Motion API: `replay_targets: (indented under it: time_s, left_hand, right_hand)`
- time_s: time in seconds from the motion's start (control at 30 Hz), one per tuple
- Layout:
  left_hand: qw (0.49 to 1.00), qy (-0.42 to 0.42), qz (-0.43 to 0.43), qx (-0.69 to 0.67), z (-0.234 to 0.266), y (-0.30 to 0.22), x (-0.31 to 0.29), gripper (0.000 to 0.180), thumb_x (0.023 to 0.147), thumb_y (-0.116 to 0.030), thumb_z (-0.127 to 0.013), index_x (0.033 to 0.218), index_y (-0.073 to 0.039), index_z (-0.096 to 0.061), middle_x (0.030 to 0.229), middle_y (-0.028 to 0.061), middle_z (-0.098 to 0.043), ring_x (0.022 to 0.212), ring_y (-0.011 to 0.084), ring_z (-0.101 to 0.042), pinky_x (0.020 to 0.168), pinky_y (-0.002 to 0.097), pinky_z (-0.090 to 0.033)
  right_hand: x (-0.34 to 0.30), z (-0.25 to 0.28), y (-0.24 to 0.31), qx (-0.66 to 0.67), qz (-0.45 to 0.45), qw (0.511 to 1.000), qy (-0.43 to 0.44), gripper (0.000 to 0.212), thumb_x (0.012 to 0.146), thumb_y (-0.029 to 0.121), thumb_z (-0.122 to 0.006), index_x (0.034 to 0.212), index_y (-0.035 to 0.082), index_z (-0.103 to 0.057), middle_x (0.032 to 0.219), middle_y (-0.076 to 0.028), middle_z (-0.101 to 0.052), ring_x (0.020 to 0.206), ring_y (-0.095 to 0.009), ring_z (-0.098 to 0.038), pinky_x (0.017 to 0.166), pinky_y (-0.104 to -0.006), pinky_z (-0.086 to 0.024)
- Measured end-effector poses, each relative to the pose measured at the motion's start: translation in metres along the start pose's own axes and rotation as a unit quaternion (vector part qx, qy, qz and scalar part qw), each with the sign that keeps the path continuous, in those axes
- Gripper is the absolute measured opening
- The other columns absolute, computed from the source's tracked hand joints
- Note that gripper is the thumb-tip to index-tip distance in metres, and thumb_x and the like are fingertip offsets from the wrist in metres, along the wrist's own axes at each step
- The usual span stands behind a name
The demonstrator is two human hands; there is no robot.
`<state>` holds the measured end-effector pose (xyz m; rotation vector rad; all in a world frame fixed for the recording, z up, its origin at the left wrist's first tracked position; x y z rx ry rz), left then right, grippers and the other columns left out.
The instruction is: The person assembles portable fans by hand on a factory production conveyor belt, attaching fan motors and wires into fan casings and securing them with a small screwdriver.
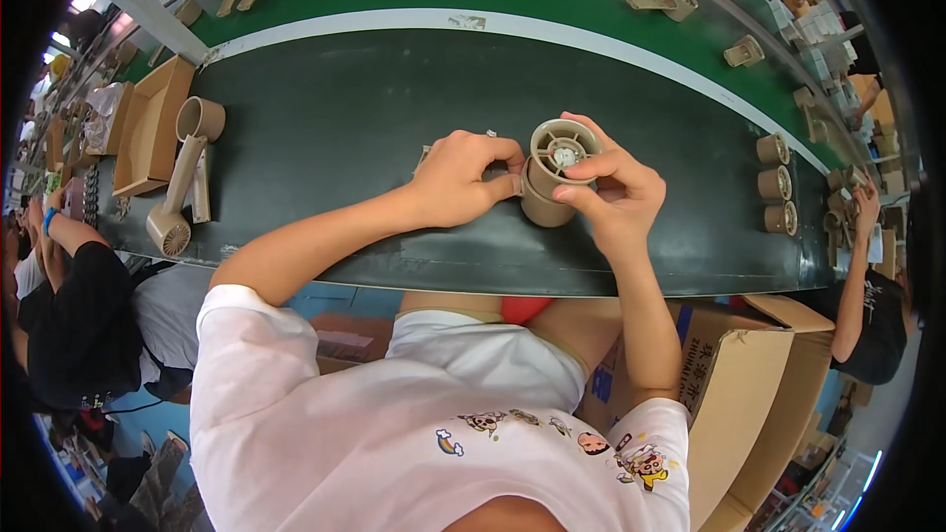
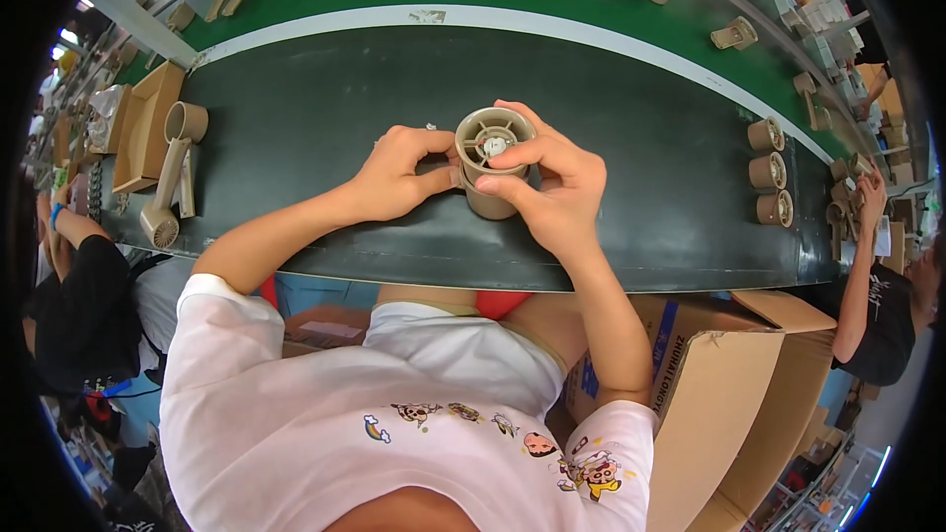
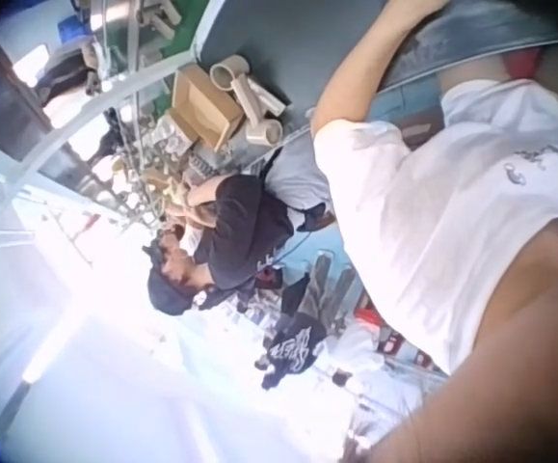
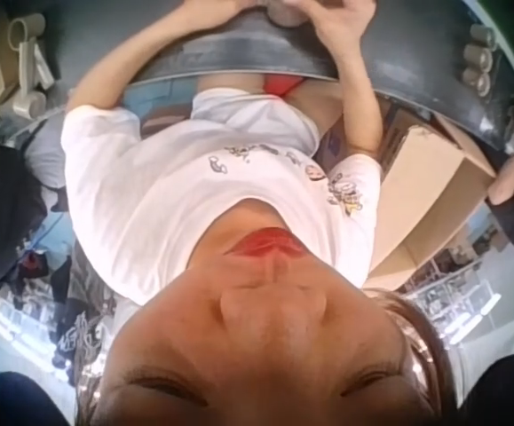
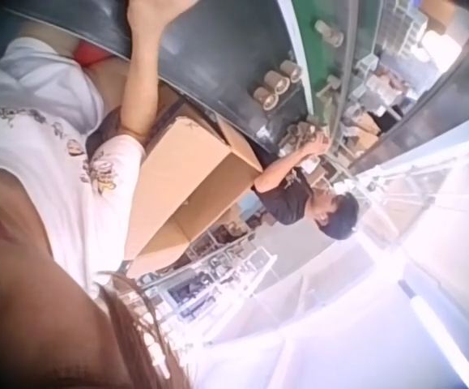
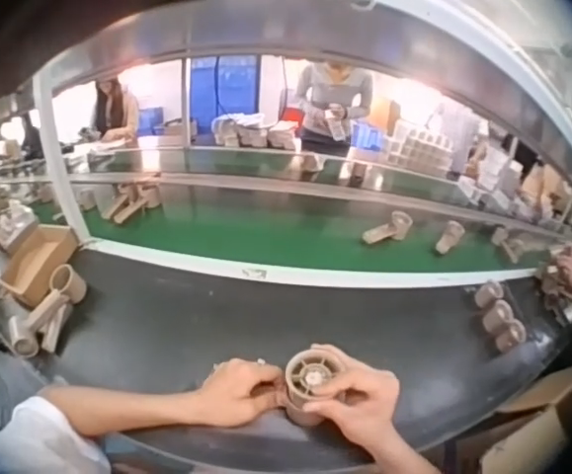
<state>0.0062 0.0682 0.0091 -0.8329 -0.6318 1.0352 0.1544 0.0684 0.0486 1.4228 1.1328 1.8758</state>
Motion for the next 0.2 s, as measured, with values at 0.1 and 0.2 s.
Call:
replay_targets:
  time_s: [0.1,0.2]
  left_hand:
    - [0.999,-0.036,-0.02,0.027,0.005,-0.001,0.001,0.014,0.076,-0.018,-0.065,0.084,-0.006,-0.066,0.08,0.0133,-0.067,0.076,0.0337,-0.064,0.067,0.0416,-0.049]
    - [0.996,-0.034,-0.033,0.079,0.002,-0.006,-0.002,0.019,0.075,-0.02,-0.067,0.085,-0.004,-0.065,0.08,0.0151,-0.067,0.078,0.034,-0.065,0.069,0.0425,-0.049]
  right_hand:
    - [0.001,0.001,-0.003,-0.011,0.013,1.0,0.012,0.024,0.058,-0.007,-0.08,0.078,-0.002,-0.068,0.106,-0.023,-0.067,0.117,-0.038,-0.057,0.094,-0.0412,-0.049]
    - [0.002,0.007,-0.015,0.055,-0.015,0.998,0.037,0.025,0.057,-0.008,-0.081,0.079,0.0,-0.071,0.106,-0.023,-0.068,0.117,-0.038,-0.058,0.095,-0.0412,-0.049]
Point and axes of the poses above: each hand's wrist, its own x-axis towards the middle knuckle, its own z-axis out of the back of the hand, y = z × x, the point moved 8 cm from there along x, towards the middle knuckle
